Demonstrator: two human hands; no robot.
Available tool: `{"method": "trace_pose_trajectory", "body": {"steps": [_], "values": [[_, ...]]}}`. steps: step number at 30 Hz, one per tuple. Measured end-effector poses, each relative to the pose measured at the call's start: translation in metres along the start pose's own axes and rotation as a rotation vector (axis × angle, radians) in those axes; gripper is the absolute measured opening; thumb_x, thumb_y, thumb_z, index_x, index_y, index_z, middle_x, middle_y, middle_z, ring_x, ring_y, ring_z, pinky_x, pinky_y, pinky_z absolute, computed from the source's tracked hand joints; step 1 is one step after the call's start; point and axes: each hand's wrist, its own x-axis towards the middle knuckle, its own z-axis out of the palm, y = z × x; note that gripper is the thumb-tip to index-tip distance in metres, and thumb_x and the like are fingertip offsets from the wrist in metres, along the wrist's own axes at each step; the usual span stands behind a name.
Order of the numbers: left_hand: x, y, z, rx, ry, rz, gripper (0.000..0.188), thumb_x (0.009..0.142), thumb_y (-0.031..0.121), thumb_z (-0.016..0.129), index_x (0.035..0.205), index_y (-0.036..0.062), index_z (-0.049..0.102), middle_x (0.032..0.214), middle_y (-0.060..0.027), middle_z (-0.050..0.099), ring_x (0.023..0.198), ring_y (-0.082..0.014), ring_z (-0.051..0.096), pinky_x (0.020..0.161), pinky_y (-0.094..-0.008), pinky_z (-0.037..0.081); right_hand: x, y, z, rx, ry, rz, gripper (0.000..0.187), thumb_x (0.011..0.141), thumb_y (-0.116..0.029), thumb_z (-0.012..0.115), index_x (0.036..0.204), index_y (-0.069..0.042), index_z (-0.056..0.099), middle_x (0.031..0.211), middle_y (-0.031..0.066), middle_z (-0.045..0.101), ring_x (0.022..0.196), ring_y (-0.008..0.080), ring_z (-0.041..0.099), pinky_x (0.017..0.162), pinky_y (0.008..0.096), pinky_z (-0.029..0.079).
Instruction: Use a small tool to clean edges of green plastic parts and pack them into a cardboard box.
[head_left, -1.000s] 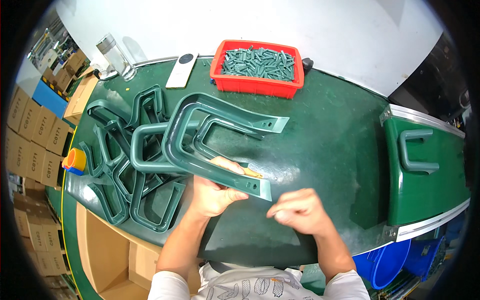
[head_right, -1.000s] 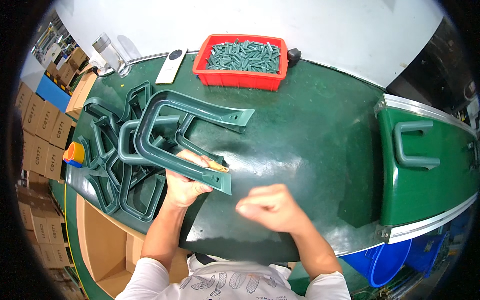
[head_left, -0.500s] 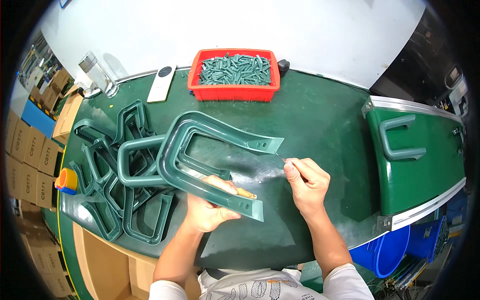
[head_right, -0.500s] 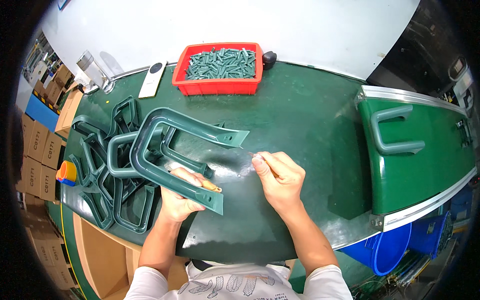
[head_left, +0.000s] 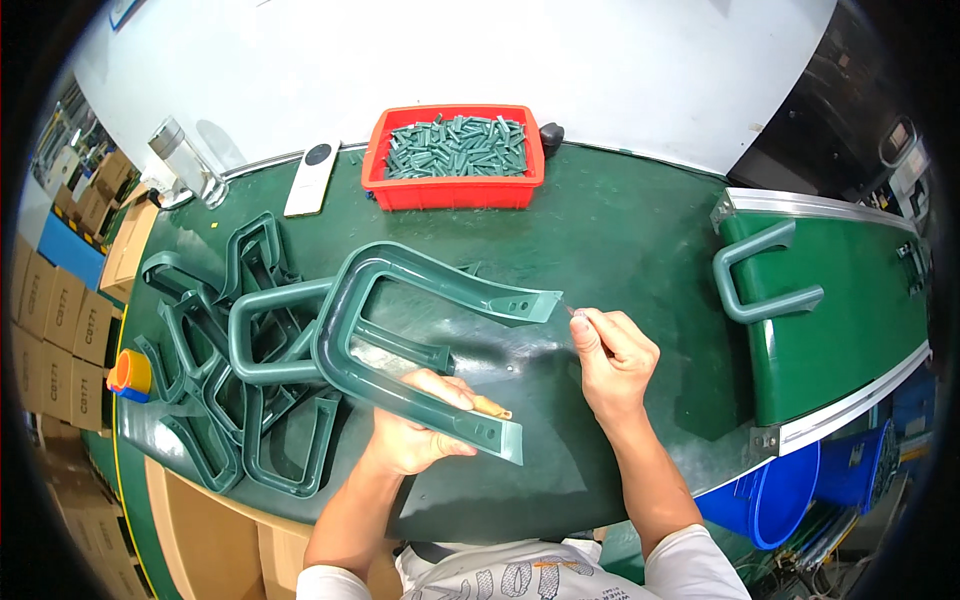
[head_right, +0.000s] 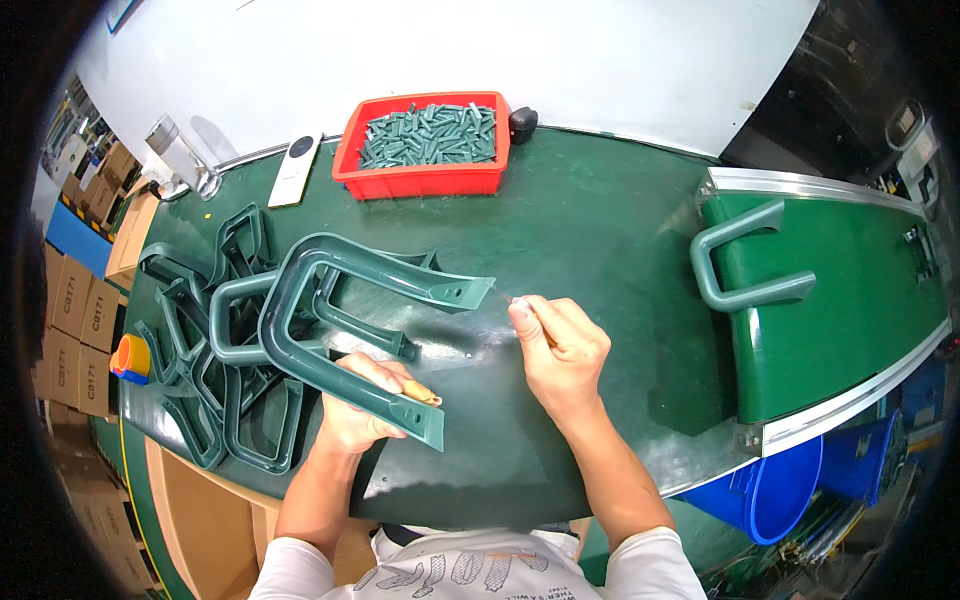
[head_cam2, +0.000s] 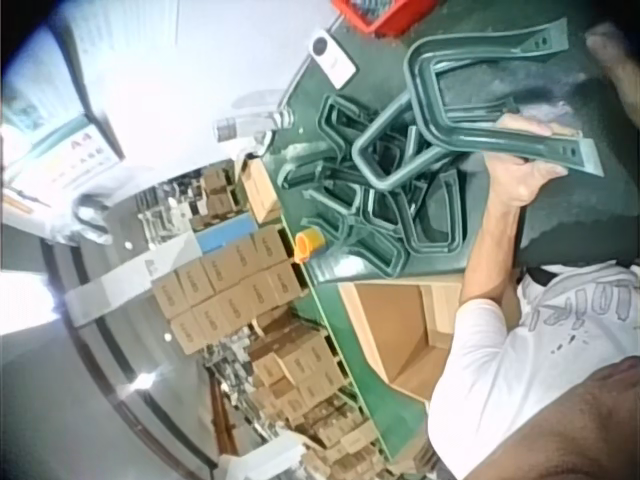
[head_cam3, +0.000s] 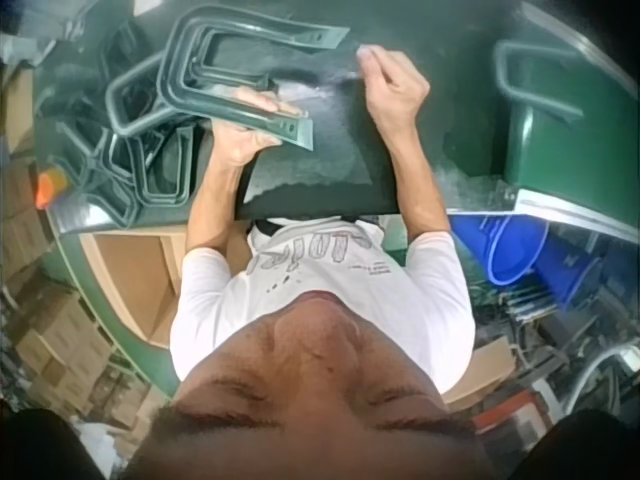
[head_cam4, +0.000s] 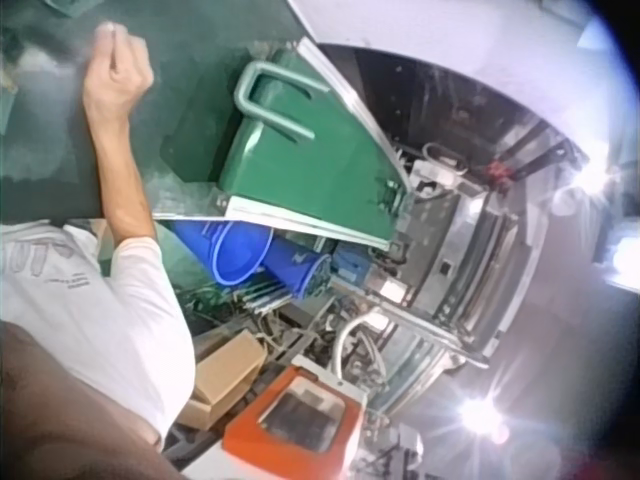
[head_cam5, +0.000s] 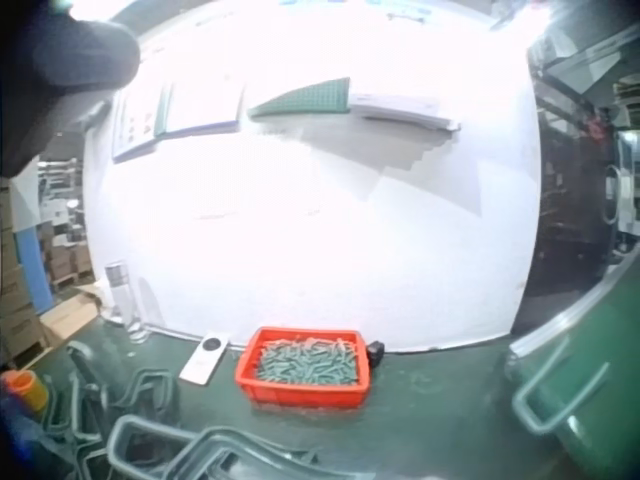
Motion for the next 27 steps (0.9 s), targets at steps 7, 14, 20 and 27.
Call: {"method": "trace_pose_trajectory", "body": {"steps": [7,14,20,27], "values": [[-0.003,-0.004,-0.005,0.018,-0.054,-0.057,0.041,0.064,0.018,0.085,0.09,0.0016,0.059,0.08,-0.0155,0.066,0.078,-0.0247,0.067,0.068,-0.0353,0.054,0.014,0.021,-0.017,0.361,-0.129,0.477,0.029,0.091,-0.024,0.061,0.082,0.004,0.067,0.064,0.0051,0.057,0.051,0.0111,0.052,0.045,0.0234,0.04],[0.002,0.002,-0.006,-0.042,-0.078,-0.054,0.039,0.064,0.016,0.084,0.088,0.0012,0.057,0.083,-0.0178,0.064,0.081,-0.0314,0.068,0.066,-0.0371,0.056,0.008,0.009,-0.035,0.792,-0.519,0.631,0.043,0.094,-0.032,0.053,0.074,0.004,0.062,0.051,0.008,0.055,0.04,0.0129,0.05,0.039,0.0244,0.04],[0.001,0.002,-0.007,-0.033,-0.076,-0.063,0.04,0.064,0.016,0.084,0.088,0.0008,0.057,0.084,-0.0182,0.064,0.081,-0.0321,0.068,0.067,-0.0387,0.057,0.008,0.008,-0.038,0.745,-0.592,0.58,0.043,0.094,-0.031,0.053,0.071,0.004,0.063,0.051,0.0072,0.056,0.04,0.0113,0.051,0.038,0.023,0.04],[-0.001,0.001,-0.009,-0.026,-0.055,-0.074,0.04,0.062,0.017,0.085,0.087,0.0012,0.059,0.084,-0.0163,0.064,0.079,-0.0284,0.067,0.066,-0.0362,0.056,0.008,0.007,-0.038,0.736,-0.567,0.597,0.042,0.094,-0.03,0.053,0.072,0.004,0.063,0.051,0.007,0.056,0.041,0.0112,0.052,0.038,0.023,0.04]]}}
